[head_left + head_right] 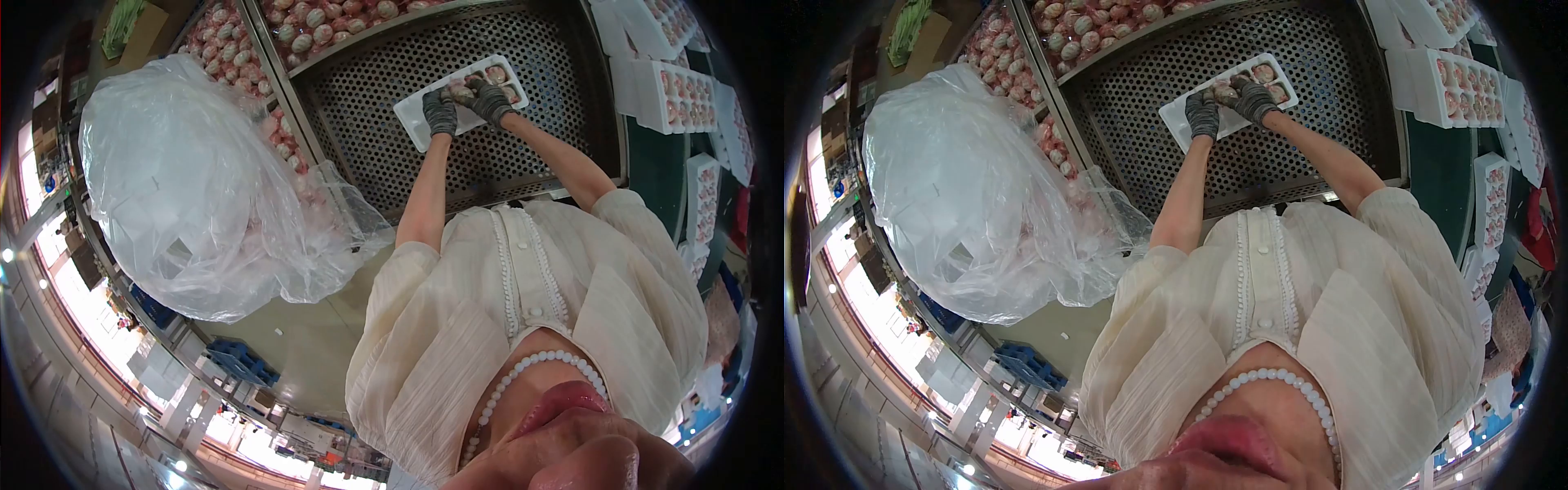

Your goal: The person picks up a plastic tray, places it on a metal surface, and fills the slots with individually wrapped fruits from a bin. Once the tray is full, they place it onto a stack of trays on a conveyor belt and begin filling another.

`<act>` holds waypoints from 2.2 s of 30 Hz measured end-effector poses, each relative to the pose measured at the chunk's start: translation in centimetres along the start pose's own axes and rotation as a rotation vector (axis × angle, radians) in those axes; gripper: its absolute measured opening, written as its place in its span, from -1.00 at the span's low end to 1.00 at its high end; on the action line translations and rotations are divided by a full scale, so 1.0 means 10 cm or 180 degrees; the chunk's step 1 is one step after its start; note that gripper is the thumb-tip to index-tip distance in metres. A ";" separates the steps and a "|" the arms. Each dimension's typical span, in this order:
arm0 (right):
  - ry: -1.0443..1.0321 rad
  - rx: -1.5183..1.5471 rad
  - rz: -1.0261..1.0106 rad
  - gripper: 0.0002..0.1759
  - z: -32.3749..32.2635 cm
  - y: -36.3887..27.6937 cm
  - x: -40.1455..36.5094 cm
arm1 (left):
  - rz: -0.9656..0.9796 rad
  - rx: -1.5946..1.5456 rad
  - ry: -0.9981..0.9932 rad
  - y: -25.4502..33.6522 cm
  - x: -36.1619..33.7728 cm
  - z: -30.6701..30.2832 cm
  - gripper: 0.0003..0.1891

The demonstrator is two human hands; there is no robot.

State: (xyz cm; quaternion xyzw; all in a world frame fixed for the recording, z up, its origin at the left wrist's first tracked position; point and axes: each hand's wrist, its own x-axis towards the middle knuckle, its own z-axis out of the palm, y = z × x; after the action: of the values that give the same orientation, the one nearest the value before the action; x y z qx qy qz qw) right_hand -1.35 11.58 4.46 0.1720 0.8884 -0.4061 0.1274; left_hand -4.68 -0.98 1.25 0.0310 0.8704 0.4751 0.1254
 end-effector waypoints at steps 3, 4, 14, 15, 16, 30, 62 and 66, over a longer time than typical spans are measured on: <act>-0.0074 -0.0417 0.0158 -0.44 -0.05 -0.14 0.01 | 0.0353 0.0820 -0.0102 -0.15 0.08 0.11 -0.78; -0.0295 -0.0605 0.0414 -0.46 -0.08 -0.19 0.00 | 0.0338 0.0815 -0.0102 -0.17 0.09 0.15 -0.78; -0.0193 -0.0748 0.0213 -0.60 -0.05 -0.23 0.00 | -0.0286 0.0024 -0.0065 0.03 -0.07 0.06 -0.77; -0.0126 -0.0930 0.0075 -0.63 -0.02 -0.23 0.05 | -0.0281 -0.0343 0.0276 0.02 -0.12 0.07 -0.76; -0.0051 -0.1108 -0.0073 -0.65 0.00 -0.23 0.08 | -0.0270 -0.0335 0.0280 0.02 -0.16 0.07 -0.76; -0.0697 -0.1927 -0.0383 -0.78 -0.03 -0.26 0.22 | 0.0700 0.0813 -0.0038 0.20 -0.25 -0.04 -0.74; 0.0900 0.0247 0.1213 -0.24 -0.51 -0.60 2.70 | 0.0583 0.1073 -0.0595 0.01 -0.23 -0.09 -0.73; 0.0532 0.2798 0.0521 -0.59 -0.63 -0.34 2.39 | -0.0057 0.0195 -0.0649 -0.06 -0.11 -0.15 -0.71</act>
State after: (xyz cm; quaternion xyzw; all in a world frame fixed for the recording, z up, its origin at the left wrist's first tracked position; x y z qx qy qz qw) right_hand -25.04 19.16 2.06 0.3116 0.6224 -0.7180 0.0018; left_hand -3.95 -2.77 1.71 0.0752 0.8675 0.4414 0.2166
